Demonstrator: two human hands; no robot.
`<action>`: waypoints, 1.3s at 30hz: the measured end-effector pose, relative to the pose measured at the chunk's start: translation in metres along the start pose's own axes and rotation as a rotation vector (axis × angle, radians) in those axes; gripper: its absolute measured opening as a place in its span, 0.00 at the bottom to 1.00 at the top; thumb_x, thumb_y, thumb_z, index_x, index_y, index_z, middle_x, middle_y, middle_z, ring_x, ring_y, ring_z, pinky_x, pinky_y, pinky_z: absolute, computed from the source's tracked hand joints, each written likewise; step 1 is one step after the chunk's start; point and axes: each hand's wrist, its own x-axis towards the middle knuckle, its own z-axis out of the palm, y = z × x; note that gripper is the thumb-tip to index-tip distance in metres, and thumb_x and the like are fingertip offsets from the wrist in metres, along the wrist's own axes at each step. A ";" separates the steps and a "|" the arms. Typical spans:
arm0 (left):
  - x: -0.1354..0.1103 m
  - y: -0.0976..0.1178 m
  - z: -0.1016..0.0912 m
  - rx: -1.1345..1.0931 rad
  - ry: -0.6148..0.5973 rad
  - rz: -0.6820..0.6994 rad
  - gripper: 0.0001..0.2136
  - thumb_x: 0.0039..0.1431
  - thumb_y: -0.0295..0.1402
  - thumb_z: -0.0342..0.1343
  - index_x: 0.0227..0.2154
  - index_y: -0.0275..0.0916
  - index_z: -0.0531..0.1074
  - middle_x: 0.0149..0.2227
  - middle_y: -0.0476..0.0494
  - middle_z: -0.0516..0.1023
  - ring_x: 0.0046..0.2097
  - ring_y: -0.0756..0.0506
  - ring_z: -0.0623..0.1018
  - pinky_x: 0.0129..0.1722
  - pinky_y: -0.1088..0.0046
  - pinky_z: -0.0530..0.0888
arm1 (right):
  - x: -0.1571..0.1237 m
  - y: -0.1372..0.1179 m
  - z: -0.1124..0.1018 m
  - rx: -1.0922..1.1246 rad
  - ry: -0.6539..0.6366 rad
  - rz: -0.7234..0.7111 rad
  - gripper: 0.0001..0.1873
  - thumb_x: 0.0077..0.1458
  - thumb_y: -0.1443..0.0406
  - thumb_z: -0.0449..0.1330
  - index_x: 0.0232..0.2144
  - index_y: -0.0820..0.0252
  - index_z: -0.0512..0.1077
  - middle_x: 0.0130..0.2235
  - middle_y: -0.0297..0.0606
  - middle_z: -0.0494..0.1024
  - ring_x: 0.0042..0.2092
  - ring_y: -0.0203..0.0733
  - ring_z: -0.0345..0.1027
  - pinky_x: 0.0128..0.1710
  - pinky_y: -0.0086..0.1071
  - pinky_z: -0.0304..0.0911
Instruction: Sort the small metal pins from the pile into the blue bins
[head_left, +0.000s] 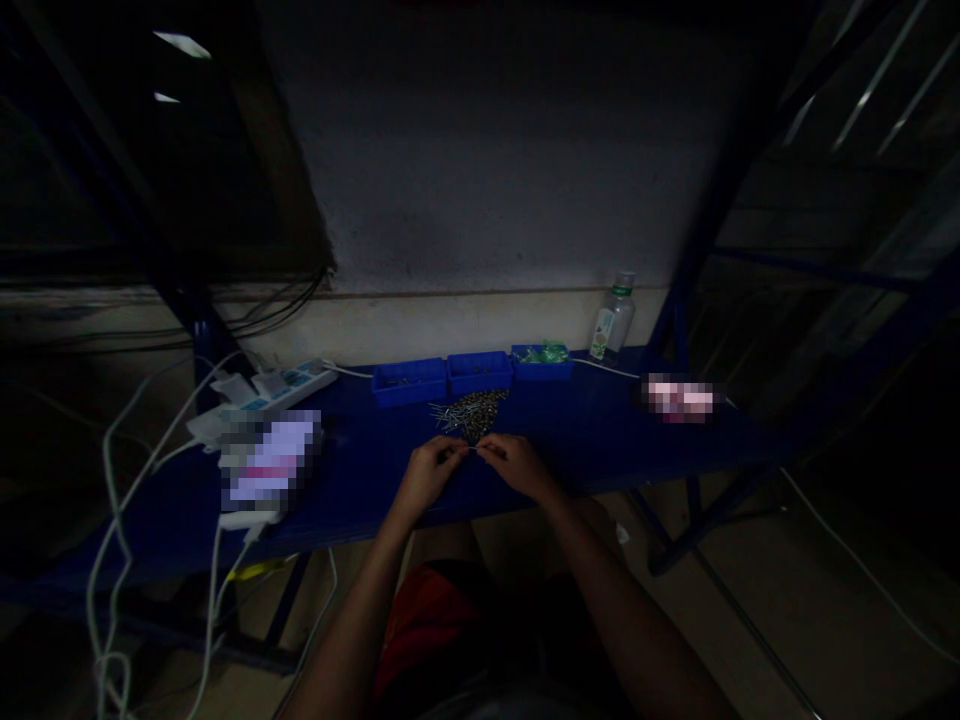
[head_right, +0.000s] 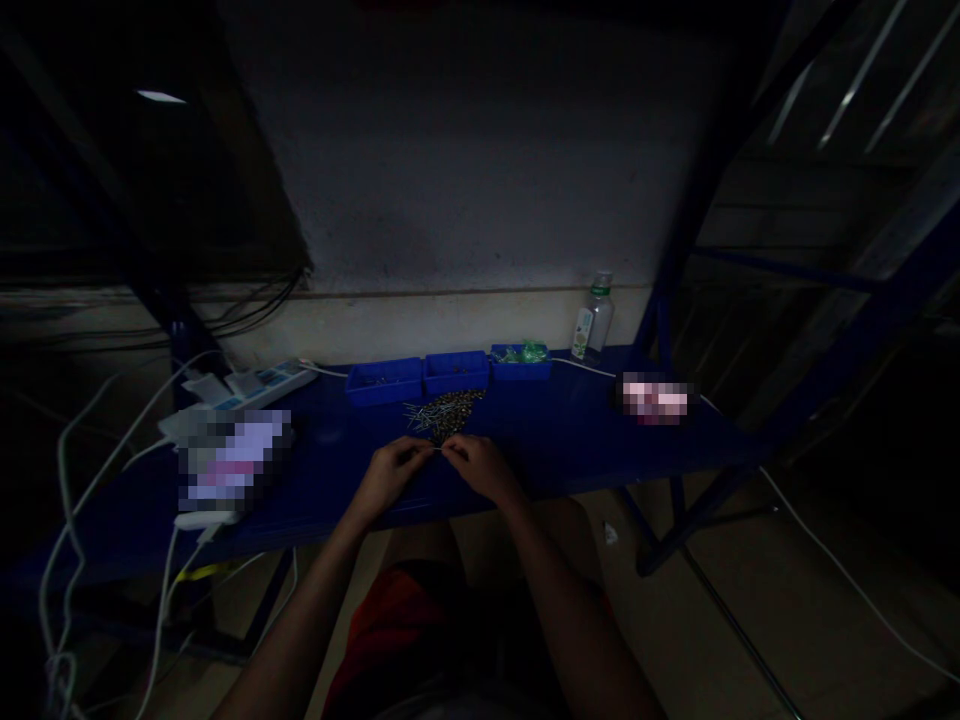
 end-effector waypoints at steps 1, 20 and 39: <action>0.000 0.001 0.000 -0.017 0.010 0.003 0.12 0.55 0.39 0.51 0.34 0.37 0.74 0.34 0.44 0.76 0.35 0.47 0.74 0.37 0.72 0.69 | 0.000 0.001 0.000 -0.015 -0.013 -0.011 0.08 0.55 0.64 0.53 0.33 0.58 0.72 0.31 0.34 0.75 0.32 0.35 0.68 0.33 0.26 0.58; -0.001 -0.001 0.001 -0.026 0.044 -0.012 0.12 0.54 0.39 0.51 0.35 0.37 0.74 0.33 0.44 0.76 0.34 0.47 0.74 0.35 0.74 0.69 | -0.001 -0.002 0.000 -0.035 0.011 -0.008 0.08 0.57 0.64 0.52 0.33 0.58 0.70 0.32 0.34 0.75 0.34 0.35 0.67 0.35 0.26 0.58; 0.001 0.001 0.001 -0.020 0.012 -0.025 0.12 0.53 0.39 0.52 0.31 0.36 0.74 0.31 0.45 0.76 0.32 0.48 0.74 0.33 0.75 0.68 | 0.000 0.003 0.001 -0.006 0.015 0.016 0.06 0.54 0.65 0.53 0.31 0.59 0.70 0.28 0.33 0.74 0.30 0.34 0.68 0.30 0.25 0.58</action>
